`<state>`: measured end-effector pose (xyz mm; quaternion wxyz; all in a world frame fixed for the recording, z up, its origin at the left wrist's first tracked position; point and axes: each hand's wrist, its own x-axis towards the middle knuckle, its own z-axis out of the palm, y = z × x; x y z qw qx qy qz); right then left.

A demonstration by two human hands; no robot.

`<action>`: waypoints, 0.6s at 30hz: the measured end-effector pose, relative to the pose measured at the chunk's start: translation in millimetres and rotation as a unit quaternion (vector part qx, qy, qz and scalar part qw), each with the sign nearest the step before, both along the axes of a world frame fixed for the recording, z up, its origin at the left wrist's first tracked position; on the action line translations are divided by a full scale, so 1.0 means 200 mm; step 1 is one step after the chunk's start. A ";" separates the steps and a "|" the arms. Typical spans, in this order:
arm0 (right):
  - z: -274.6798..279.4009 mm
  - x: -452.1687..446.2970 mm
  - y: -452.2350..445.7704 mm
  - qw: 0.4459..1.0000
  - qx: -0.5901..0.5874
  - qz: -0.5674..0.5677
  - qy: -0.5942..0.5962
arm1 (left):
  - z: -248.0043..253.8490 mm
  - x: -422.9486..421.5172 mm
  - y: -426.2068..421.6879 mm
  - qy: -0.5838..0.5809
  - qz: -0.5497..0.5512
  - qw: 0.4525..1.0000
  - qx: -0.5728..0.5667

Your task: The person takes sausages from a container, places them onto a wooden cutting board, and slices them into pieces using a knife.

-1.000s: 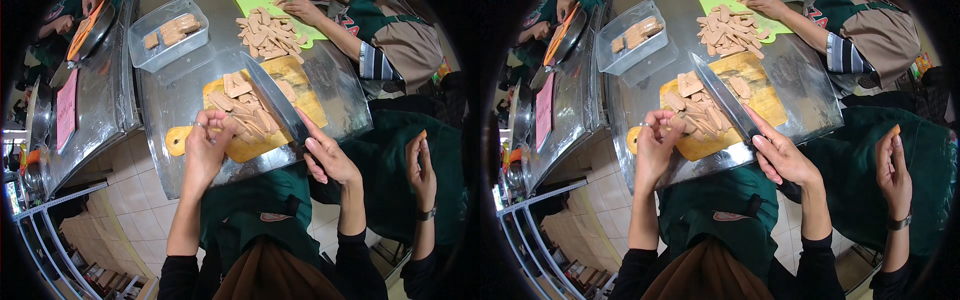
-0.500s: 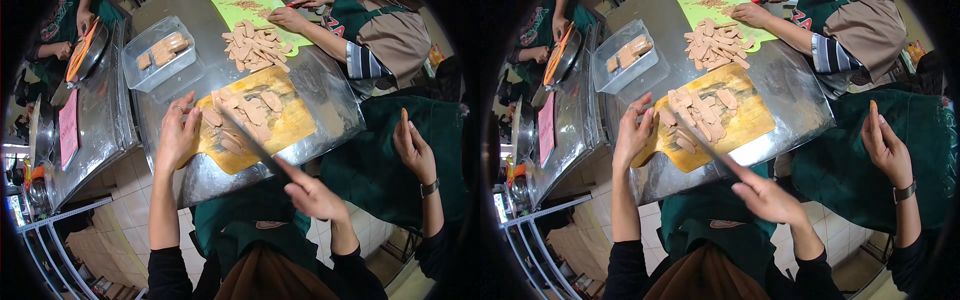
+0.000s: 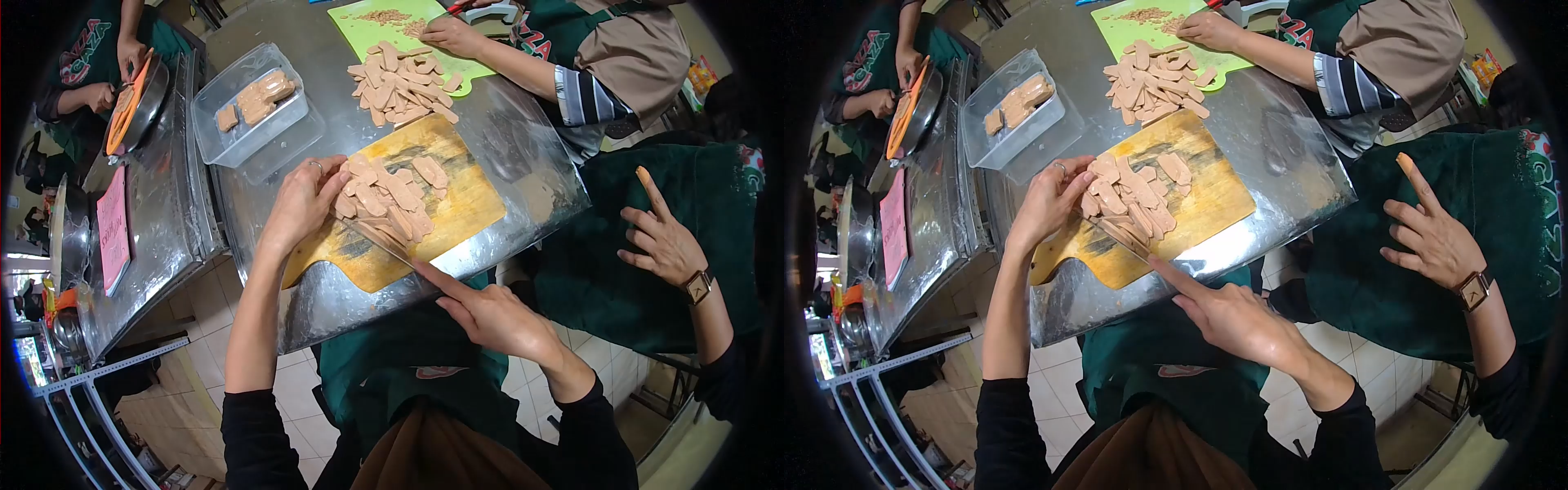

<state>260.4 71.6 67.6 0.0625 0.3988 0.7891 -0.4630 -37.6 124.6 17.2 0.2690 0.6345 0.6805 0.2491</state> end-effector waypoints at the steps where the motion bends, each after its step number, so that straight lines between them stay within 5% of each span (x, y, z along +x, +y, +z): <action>1: 0.00 0.01 0.01 1.000 0.015 0.002 -0.010 | 0.00 0.00 0.01 -0.009 0.002 1.000 -0.005; 9: -0.07 0.11 0.10 0.984 0.175 -0.001 0.018 | -0.01 0.09 0.08 -0.051 0.011 0.999 0.001; 18: -0.07 0.23 0.32 0.994 0.106 0.017 -0.033 | -0.07 0.12 0.19 -0.047 -0.046 0.997 0.048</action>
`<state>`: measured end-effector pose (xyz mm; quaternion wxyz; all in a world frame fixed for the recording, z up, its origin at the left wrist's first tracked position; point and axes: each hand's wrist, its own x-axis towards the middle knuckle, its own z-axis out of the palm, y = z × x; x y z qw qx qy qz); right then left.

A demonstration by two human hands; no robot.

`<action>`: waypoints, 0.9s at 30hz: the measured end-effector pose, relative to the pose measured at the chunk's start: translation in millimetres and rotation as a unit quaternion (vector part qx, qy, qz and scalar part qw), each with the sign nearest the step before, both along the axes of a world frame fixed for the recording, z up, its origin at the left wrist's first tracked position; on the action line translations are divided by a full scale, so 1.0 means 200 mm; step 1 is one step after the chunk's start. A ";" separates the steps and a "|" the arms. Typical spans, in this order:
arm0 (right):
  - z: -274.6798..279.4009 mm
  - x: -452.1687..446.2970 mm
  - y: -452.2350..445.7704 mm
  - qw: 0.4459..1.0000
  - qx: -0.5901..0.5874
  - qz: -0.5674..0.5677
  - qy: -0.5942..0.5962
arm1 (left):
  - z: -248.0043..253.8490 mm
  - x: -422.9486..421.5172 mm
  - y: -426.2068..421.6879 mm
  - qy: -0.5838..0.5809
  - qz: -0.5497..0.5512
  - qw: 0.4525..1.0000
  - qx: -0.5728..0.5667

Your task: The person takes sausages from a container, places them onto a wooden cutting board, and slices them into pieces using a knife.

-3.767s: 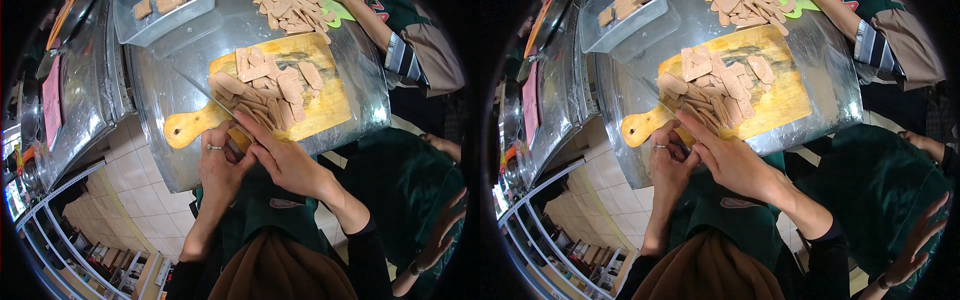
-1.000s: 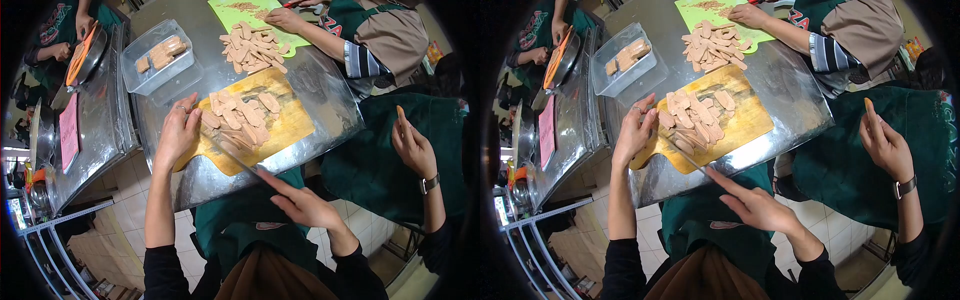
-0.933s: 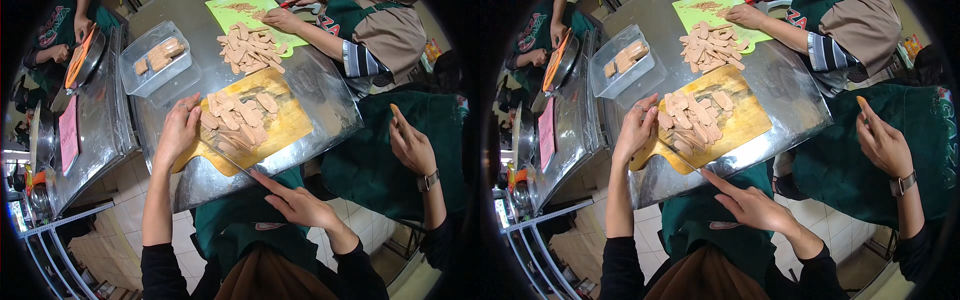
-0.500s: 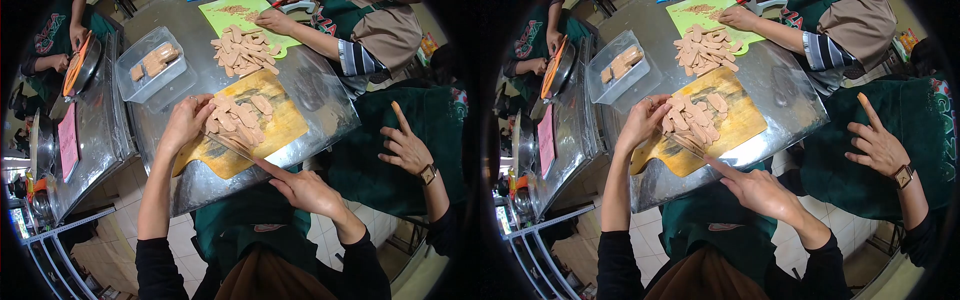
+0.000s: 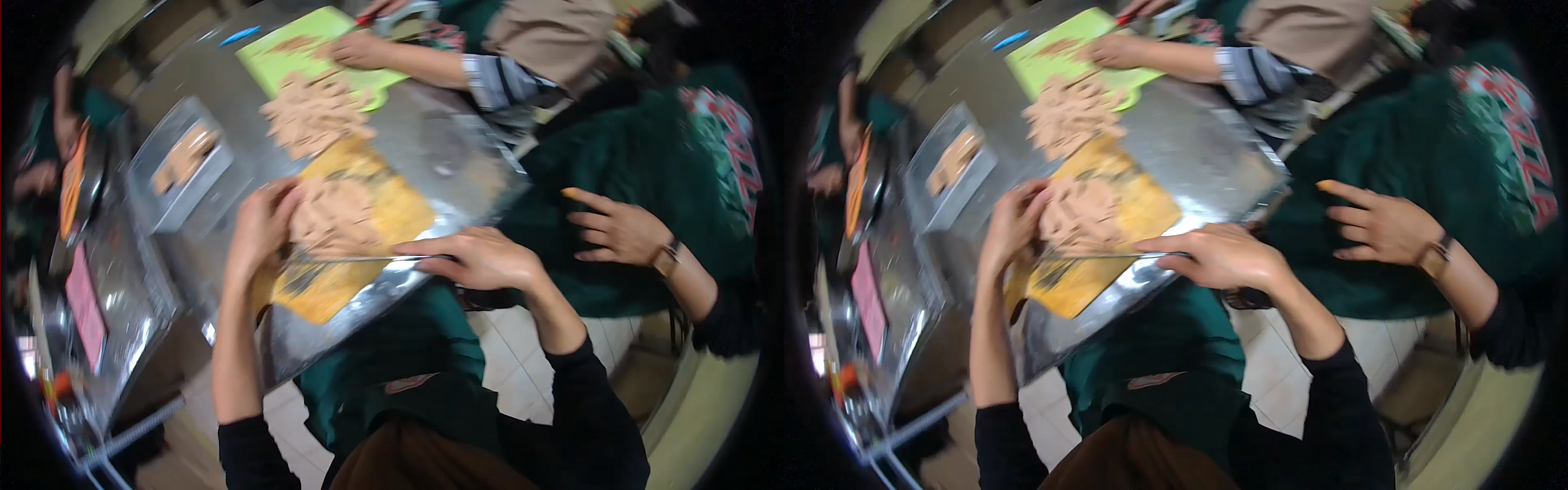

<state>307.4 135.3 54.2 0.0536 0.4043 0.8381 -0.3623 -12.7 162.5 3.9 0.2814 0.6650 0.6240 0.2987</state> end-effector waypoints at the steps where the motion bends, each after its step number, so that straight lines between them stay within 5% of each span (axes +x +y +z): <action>1: -0.04 0.03 0.03 0.999 -0.005 0.004 0.045 | -0.02 0.00 0.01 -0.011 0.000 1.000 0.009; 8: -0.06 0.14 0.19 0.963 -0.210 0.001 0.168 | 0.08 0.06 0.05 -0.044 0.038 0.987 -0.153; 12: -0.15 0.17 0.21 0.952 -0.250 -0.016 0.178 | 0.00 -0.01 0.04 0.013 -0.018 1.000 0.013; 17: -0.14 0.17 0.18 0.935 -0.292 -0.078 0.183 | 0.04 -0.10 -0.05 -0.025 0.036 0.998 0.055; 20: -0.14 0.16 0.16 0.926 -0.296 -0.100 0.212 | 0.13 -0.17 -0.17 -0.022 0.072 0.994 -0.083; 27: -0.18 0.16 0.11 0.918 -0.272 -0.136 0.256 | 0.05 -0.27 -0.35 0.094 -0.007 0.995 -0.017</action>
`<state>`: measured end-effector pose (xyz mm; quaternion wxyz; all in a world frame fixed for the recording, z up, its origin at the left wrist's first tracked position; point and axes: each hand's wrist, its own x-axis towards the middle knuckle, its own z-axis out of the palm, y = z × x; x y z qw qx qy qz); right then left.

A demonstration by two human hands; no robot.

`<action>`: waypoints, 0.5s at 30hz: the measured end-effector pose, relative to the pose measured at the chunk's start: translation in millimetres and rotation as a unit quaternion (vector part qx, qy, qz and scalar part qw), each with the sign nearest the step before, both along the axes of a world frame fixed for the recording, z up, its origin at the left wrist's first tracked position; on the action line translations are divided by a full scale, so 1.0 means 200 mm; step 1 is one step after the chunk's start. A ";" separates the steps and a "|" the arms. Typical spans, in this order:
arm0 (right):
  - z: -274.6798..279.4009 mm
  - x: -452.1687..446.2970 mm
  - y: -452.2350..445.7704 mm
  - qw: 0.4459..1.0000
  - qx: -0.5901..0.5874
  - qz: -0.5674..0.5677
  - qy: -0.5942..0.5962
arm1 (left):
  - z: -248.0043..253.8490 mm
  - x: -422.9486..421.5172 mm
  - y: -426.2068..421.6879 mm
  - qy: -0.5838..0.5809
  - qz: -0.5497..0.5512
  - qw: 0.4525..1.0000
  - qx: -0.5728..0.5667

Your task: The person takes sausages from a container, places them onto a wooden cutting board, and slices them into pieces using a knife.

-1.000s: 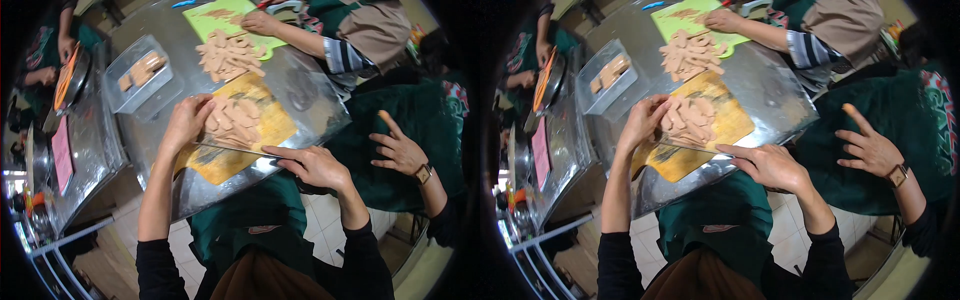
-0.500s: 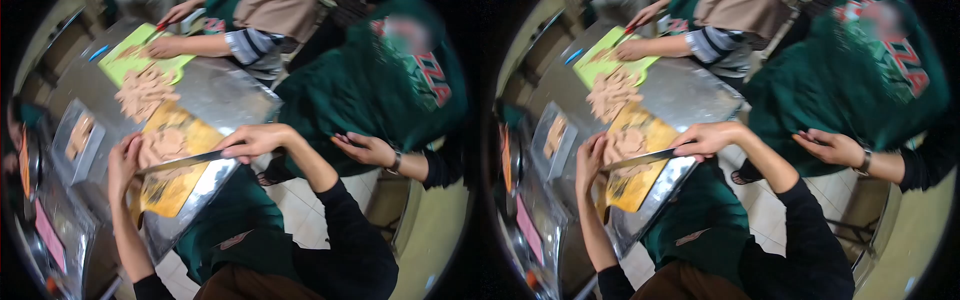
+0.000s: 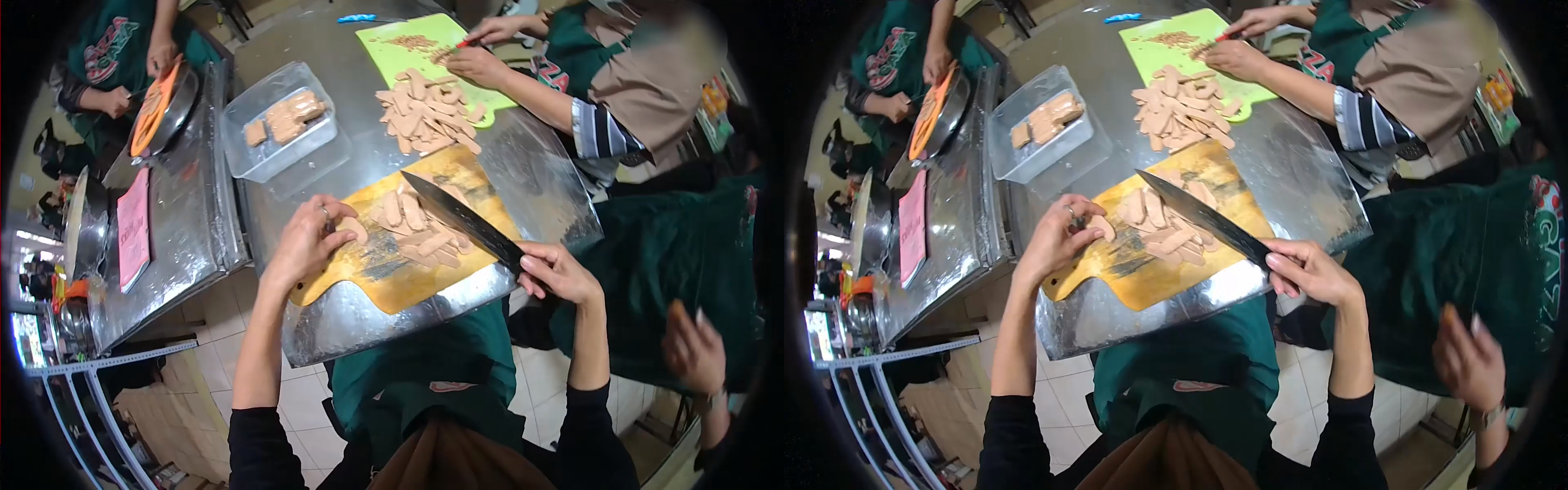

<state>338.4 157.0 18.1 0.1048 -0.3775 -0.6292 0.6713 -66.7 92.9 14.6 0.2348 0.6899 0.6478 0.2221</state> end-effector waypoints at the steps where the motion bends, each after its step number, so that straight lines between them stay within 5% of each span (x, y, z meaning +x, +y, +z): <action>1: 0.00 0.00 -0.01 1.000 0.002 -0.004 0.003 | -0.01 0.00 0.00 0.001 -0.003 1.000 0.021; 6: 0.01 0.02 -0.06 0.999 0.013 -0.023 0.018 | 0.05 0.02 0.00 -0.079 0.038 0.996 -0.027; 11: 0.01 0.02 -0.10 0.996 0.012 -0.084 0.030 | 0.11 0.16 0.15 -0.156 -0.033 0.986 0.045; 15: 0.02 0.01 -0.12 0.995 0.006 -0.091 0.030 | 0.04 0.30 0.31 -0.058 -0.091 0.985 0.136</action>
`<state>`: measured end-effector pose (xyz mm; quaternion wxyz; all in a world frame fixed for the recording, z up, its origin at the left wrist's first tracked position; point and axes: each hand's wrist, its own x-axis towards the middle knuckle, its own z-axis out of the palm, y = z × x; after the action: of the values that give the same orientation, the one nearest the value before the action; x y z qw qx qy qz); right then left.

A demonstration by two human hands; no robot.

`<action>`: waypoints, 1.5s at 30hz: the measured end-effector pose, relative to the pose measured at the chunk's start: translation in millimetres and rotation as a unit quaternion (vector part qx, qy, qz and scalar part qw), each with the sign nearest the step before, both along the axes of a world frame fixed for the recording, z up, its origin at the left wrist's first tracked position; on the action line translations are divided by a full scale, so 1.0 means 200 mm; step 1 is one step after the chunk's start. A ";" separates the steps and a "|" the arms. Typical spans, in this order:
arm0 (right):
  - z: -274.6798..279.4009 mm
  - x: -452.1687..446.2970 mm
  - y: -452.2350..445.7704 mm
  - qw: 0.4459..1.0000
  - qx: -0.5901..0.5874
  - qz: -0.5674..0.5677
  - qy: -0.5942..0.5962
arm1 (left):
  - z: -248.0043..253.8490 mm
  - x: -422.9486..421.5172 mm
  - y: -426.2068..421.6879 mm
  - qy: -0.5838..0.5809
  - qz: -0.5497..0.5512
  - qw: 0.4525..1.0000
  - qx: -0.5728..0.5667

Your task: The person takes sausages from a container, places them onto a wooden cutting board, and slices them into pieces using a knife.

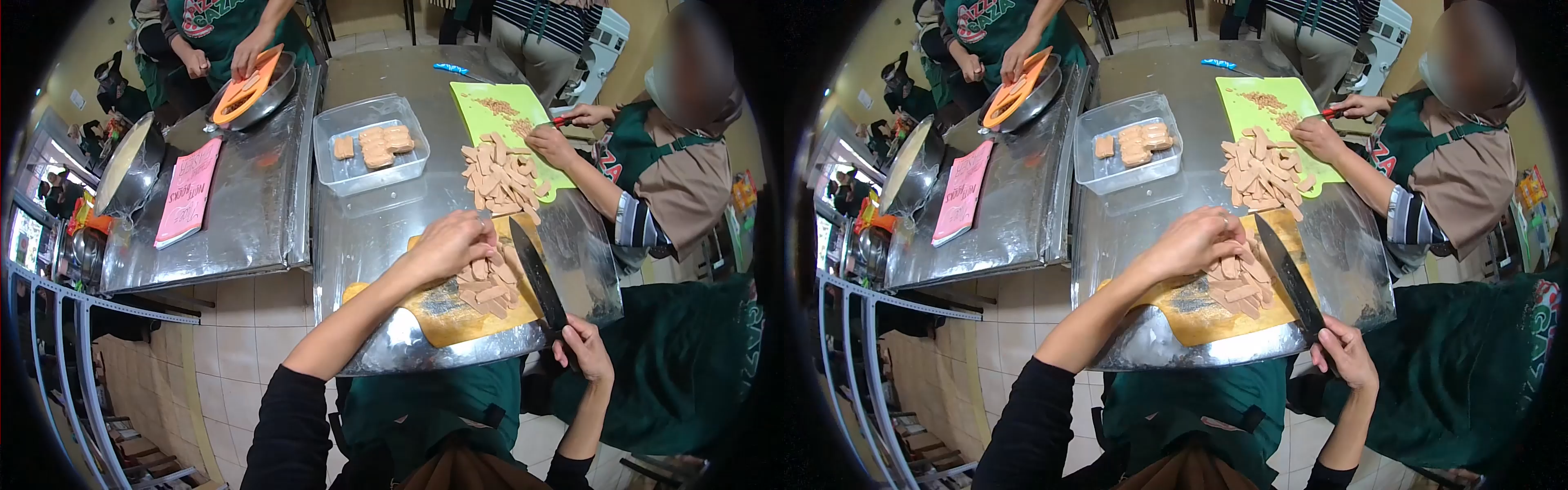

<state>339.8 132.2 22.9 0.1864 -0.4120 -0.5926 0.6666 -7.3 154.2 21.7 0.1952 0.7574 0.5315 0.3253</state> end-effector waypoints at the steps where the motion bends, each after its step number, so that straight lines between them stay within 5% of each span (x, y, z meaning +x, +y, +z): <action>1: 0.00 0.00 0.00 1.000 -0.002 -0.002 0.000 | -0.01 0.01 0.03 0.013 -0.009 1.000 0.001; 5: -0.02 0.02 -0.03 1.000 0.015 -0.012 -0.006 | 0.03 -0.11 0.12 -0.038 0.047 0.998 -0.025; 7: -0.02 0.03 -0.04 1.000 0.013 -0.018 -0.004 | 0.11 -0.30 0.16 -0.087 0.164 0.982 0.018; 11: 0.00 0.03 -0.04 1.000 0.016 -0.026 -0.003 | 0.06 -0.90 0.37 0.160 0.391 0.904 0.067; 13: -0.01 0.02 -0.05 0.999 0.013 -0.029 -0.003 | 0.12 -1.04 0.45 0.231 0.449 0.853 -0.132; 15: -0.02 0.02 -0.05 0.999 -0.017 -0.037 0.003 | 0.06 -1.16 0.51 0.272 0.442 0.825 -0.225; 25: 0.01 0.00 -0.07 1.000 -0.018 -0.017 -0.001 | 0.00 -1.13 0.59 0.192 0.465 0.811 -0.300; 45: -0.03 -0.08 -0.06 0.998 -0.053 0.019 -0.008 | -0.20 -1.22 0.53 0.145 0.455 0.869 -0.128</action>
<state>323.6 120.3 16.9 0.1470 -0.4149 -0.5656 0.6974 -252.0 259.2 -19.0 0.0415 0.4391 0.8763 0.1939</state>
